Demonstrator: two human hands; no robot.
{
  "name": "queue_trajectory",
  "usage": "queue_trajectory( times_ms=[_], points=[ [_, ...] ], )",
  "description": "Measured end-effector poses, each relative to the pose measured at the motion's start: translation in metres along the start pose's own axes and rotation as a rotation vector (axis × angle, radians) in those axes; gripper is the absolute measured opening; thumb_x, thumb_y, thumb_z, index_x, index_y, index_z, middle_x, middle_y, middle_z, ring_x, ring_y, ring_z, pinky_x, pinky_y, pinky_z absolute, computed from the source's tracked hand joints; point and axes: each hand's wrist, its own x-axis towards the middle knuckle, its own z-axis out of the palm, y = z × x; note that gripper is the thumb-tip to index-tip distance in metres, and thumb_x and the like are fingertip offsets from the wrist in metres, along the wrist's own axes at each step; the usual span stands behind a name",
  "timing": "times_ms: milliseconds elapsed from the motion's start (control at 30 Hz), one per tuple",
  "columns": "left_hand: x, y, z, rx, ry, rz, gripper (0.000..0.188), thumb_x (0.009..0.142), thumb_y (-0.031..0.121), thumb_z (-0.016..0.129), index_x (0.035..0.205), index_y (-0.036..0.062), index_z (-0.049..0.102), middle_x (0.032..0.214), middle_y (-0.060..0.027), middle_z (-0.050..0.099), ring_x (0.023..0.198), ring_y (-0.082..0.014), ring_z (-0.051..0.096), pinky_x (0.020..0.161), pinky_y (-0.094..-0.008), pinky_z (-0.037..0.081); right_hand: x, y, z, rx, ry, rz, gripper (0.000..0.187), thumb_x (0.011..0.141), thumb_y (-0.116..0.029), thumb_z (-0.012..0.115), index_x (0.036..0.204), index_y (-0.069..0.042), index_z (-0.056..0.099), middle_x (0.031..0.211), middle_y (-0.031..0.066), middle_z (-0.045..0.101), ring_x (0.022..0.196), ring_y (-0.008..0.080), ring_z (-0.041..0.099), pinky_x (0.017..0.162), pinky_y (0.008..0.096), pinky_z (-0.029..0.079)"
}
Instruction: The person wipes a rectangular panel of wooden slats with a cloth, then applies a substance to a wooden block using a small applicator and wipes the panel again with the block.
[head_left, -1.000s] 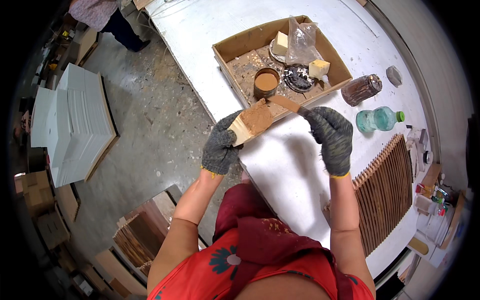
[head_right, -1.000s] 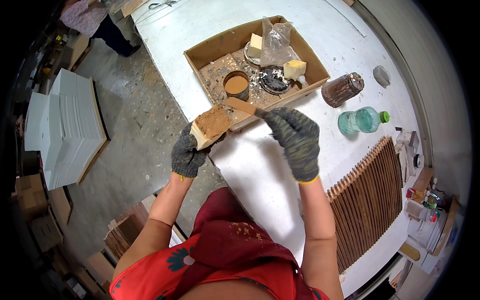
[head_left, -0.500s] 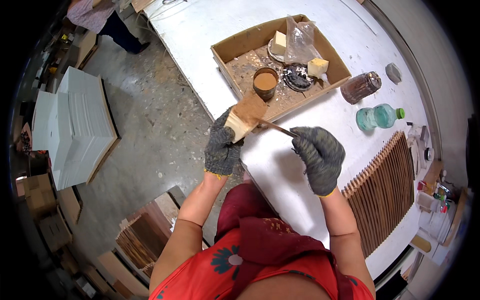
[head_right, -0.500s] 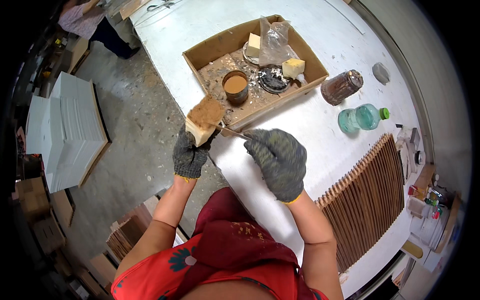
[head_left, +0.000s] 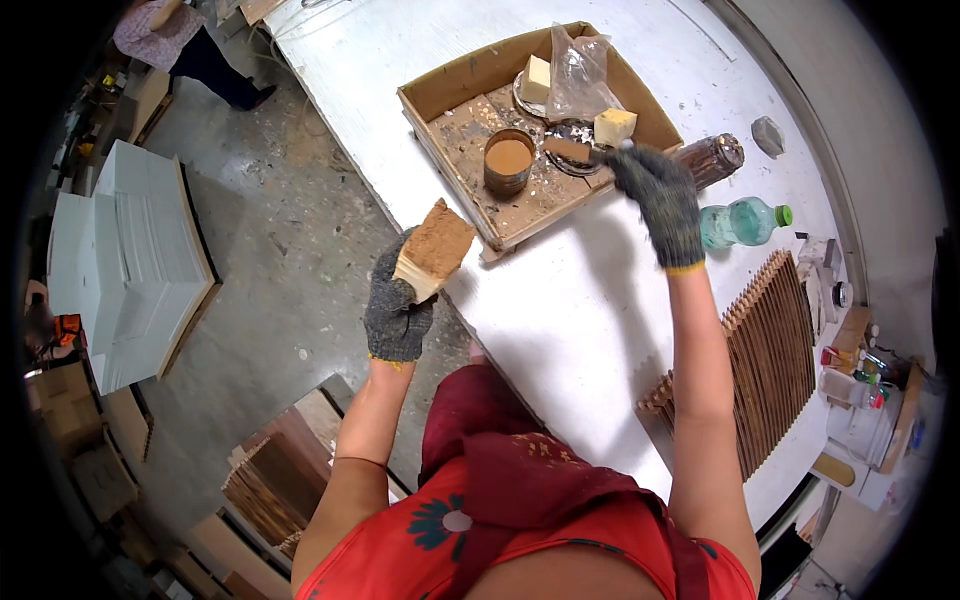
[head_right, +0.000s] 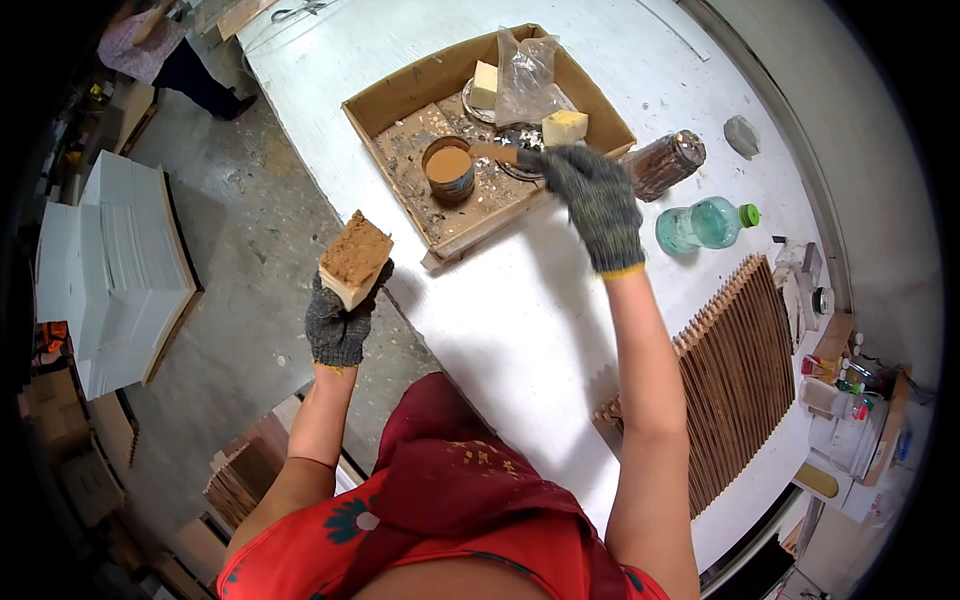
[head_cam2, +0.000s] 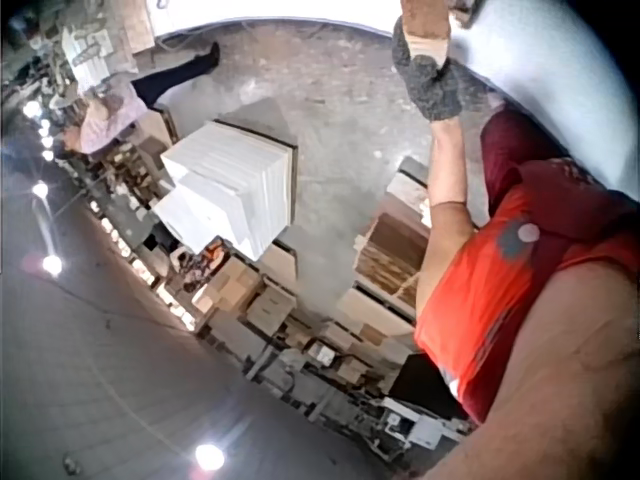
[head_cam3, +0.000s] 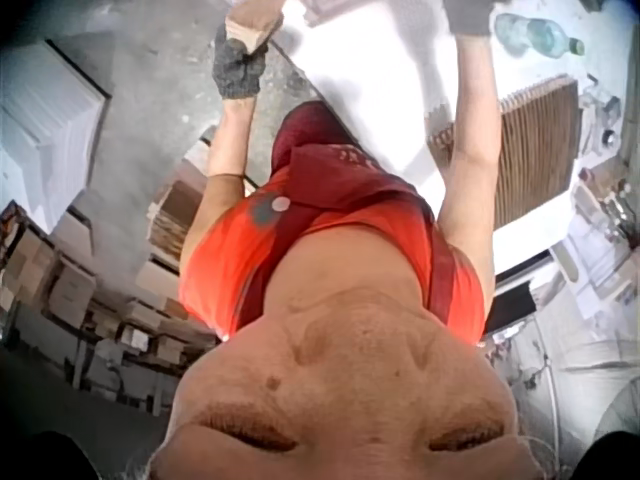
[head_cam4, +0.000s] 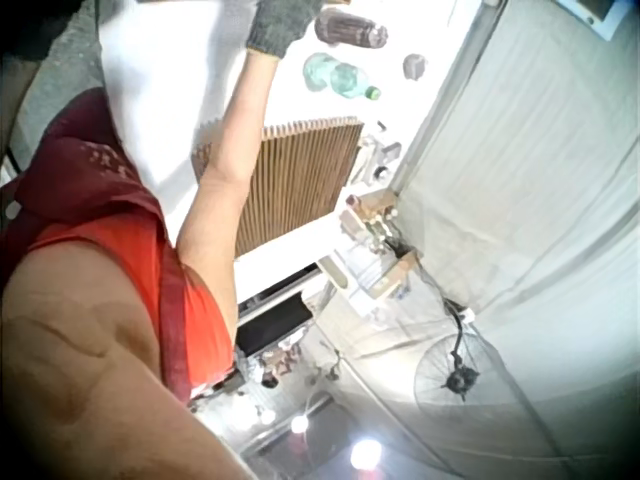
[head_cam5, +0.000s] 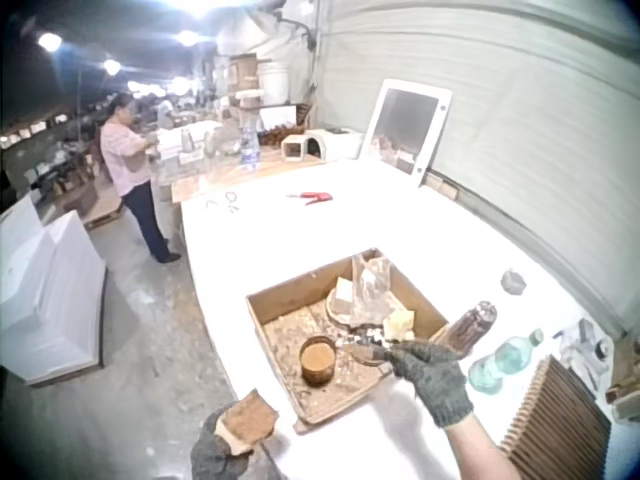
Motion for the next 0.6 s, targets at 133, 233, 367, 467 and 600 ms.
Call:
queue_trajectory(
  times_ms=[133, 233, 367, 467, 600],
  points=[
    [0.001, -0.005, 0.002, -0.023, -0.007, -0.039, 0.085, 0.068, 0.034, 0.081, 0.133, -0.0063, 0.042, 0.129, -0.0147, 0.054, 0.119, -0.0278, 0.054, 0.101, -0.0365, 0.044, 0.064, 0.034, 0.004, -0.726, 0.09, -0.472, 0.028, 0.09, -0.03, 0.052, 0.099, -0.012, 0.071, 0.102, 0.009, 0.067, 0.095, 0.028, 0.062, 0.084, 0.0404, 0.048],
    [-0.002, -0.008, 0.005, -0.031, -0.02, -0.044, 0.087, 0.067, 0.035, 0.082, 0.133, -0.0068, 0.042, 0.129, -0.0145, 0.053, 0.119, -0.0277, 0.053, 0.102, -0.0368, 0.043, 0.095, 0.029, 0.019, -0.703, -0.142, -0.192, 0.034, 0.086, -0.036, 0.054, 0.1, -0.01, 0.071, 0.107, 0.0112, 0.067, 0.099, 0.0302, 0.062, 0.088, 0.0423, 0.048],
    [-0.005, -0.012, 0.001, -0.04, -0.062, -0.031, 0.088, 0.067, 0.036, 0.082, 0.132, -0.0076, 0.042, 0.13, -0.0149, 0.053, 0.12, -0.0278, 0.053, 0.103, -0.0369, 0.043, 0.103, 0.028, 0.028, -0.938, -0.233, 0.027, 0.033, 0.083, -0.033, 0.054, 0.1, -0.008, 0.069, 0.104, 0.0151, 0.066, 0.097, 0.0337, 0.062, 0.085, 0.0417, 0.049],
    [-0.007, -0.016, -0.002, -0.066, -0.063, -0.054, 0.087, 0.068, 0.035, 0.082, 0.133, -0.0074, 0.043, 0.13, -0.0152, 0.052, 0.12, -0.0277, 0.052, 0.103, -0.0366, 0.043, 0.107, 0.041, 0.024, -0.916, -0.268, 0.06, 0.034, 0.083, -0.031, 0.055, 0.104, -0.008, 0.068, 0.105, 0.0165, 0.065, 0.098, 0.0333, 0.062, 0.087, 0.0417, 0.048],
    [-0.013, -0.015, -0.007, -0.061, -0.023, -0.06, 0.086, 0.069, 0.034, 0.081, 0.133, -0.0072, 0.042, 0.13, -0.0153, 0.052, 0.121, -0.0275, 0.052, 0.102, -0.0366, 0.043, 0.077, 0.017, 0.002, -0.848, -0.054, -0.145, 0.03, 0.084, -0.032, 0.054, 0.098, -0.009, 0.069, 0.097, 0.0142, 0.068, 0.092, 0.0333, 0.064, 0.082, 0.044, 0.049]
  ],
)
